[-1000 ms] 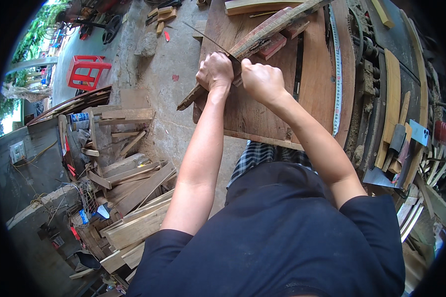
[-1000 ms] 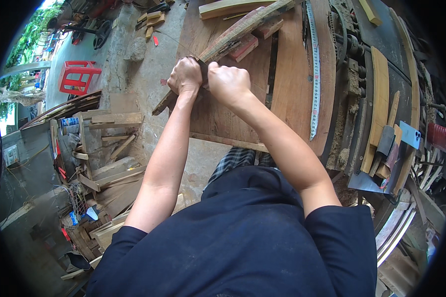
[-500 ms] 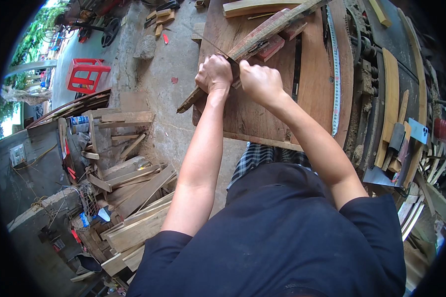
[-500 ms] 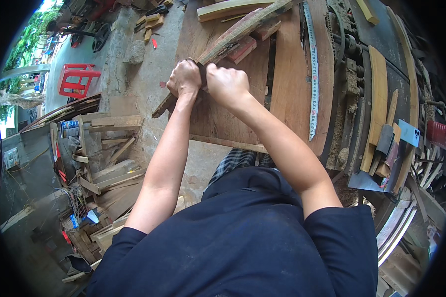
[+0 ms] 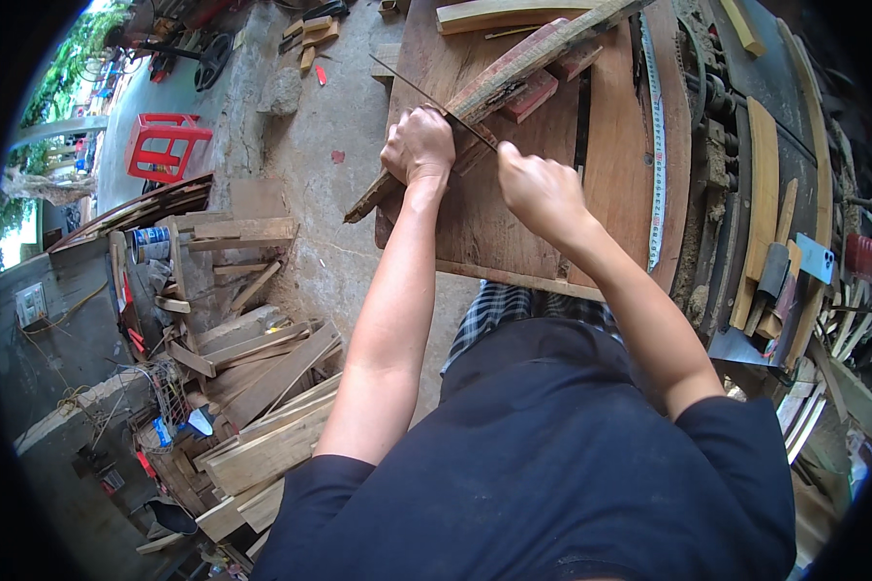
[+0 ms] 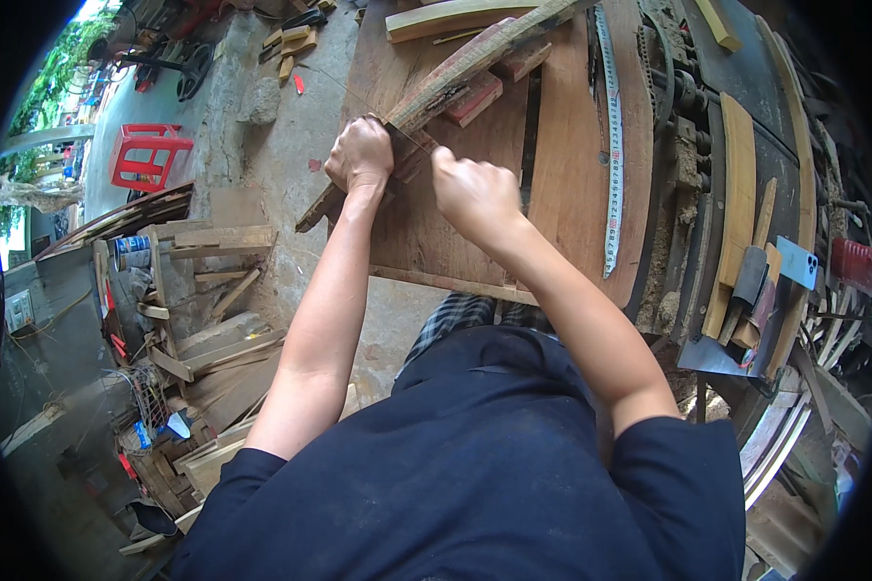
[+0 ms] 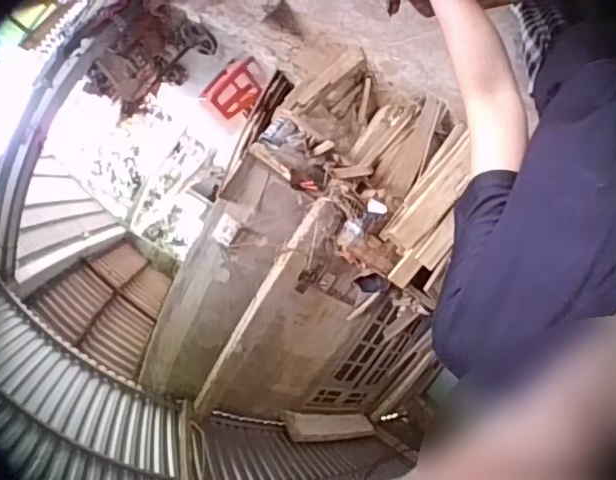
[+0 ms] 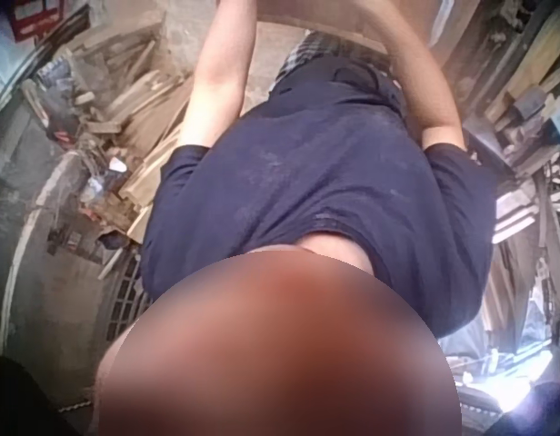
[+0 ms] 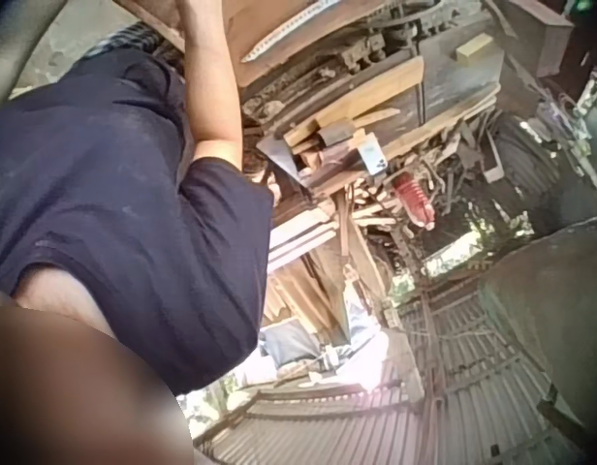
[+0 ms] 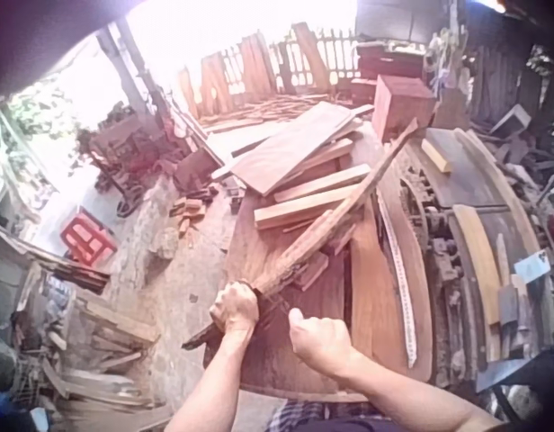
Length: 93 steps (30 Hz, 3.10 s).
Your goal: Sawing a piece of wood by hand on a workbench.
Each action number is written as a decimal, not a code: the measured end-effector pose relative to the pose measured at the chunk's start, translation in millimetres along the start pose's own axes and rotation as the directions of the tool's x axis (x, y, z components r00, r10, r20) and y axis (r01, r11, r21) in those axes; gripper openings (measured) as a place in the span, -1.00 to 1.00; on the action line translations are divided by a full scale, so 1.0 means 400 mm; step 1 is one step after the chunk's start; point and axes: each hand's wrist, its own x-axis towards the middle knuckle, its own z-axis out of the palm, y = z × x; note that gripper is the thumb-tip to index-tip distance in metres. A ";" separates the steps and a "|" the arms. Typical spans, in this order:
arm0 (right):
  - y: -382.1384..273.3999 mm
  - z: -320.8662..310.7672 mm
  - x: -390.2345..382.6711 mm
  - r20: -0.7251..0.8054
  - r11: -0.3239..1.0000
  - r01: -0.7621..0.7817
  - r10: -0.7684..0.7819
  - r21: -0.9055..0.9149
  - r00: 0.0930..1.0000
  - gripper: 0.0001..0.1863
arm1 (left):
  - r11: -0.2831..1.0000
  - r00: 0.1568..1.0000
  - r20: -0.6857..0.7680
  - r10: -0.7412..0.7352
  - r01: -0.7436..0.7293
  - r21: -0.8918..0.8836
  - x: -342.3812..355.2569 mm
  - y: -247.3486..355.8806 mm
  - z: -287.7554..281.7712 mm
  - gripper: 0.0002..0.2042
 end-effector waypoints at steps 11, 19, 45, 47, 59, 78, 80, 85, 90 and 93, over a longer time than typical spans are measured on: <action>-0.003 0.015 0.052 -0.053 0.998 0.025 -0.022 0.060 0.998 -0.88 | 1.000 0.999 -0.033 0.025 -0.024 0.017 0.001 0.010 0.014 -0.63; -0.001 0.024 0.090 -0.075 0.998 0.007 -0.002 0.065 0.997 -0.88 | 0.999 0.999 0.036 0.019 -0.018 -0.028 0.001 0.029 -0.002 -0.54; -0.020 0.028 0.113 -0.131 0.999 0.013 -0.010 0.029 0.991 -0.88 | 1.000 0.999 0.048 0.005 -0.004 -0.017 0.004 0.033 -0.002 -0.55; -0.021 0.031 0.092 -0.121 0.999 0.019 -0.016 0.027 0.992 -0.90 | 1.000 0.999 0.045 0.006 -0.005 -0.020 0.001 0.014 0.007 -0.55; -0.019 0.041 0.106 -0.174 0.999 0.036 -0.039 -0.022 0.984 -0.92 | 1.000 0.999 0.035 -0.001 0.001 0.013 -0.005 0.028 -0.005 -0.64; -0.023 0.045 0.080 -0.187 0.999 0.029 -0.034 -0.030 0.982 -0.91 | 1.000 0.996 0.092 0.002 0.001 -0.026 0.001 0.003 -0.019 -0.51; -0.001 0.031 0.011 -0.140 0.999 0.025 -0.030 -0.038 0.990 -0.91 | 1.000 0.997 0.071 -0.001 0.003 -0.029 -0.006 -0.009 -0.013 -0.52; 0.015 0.005 -0.056 -0.023 0.999 0.007 -0.008 -0.049 1.000 -0.90 | 0.999 0.999 0.037 0.003 -0.002 -0.037 -0.007 -0.004 -0.013 -0.55; -0.007 0.032 0.099 -0.142 0.998 0.045 -0.050 -0.045 0.989 -0.89 | 1.000 0.997 0.072 0.015 -0.013 -0.022 -0.008 0.019 -0.016 -0.55; 0.011 0.019 0.023 -0.089 0.998 0.064 -0.066 -0.021 0.994 -0.90 | 1.000 0.998 0.056 -0.006 0.007 -0.022 -0.006 -0.006 -0.019 -0.55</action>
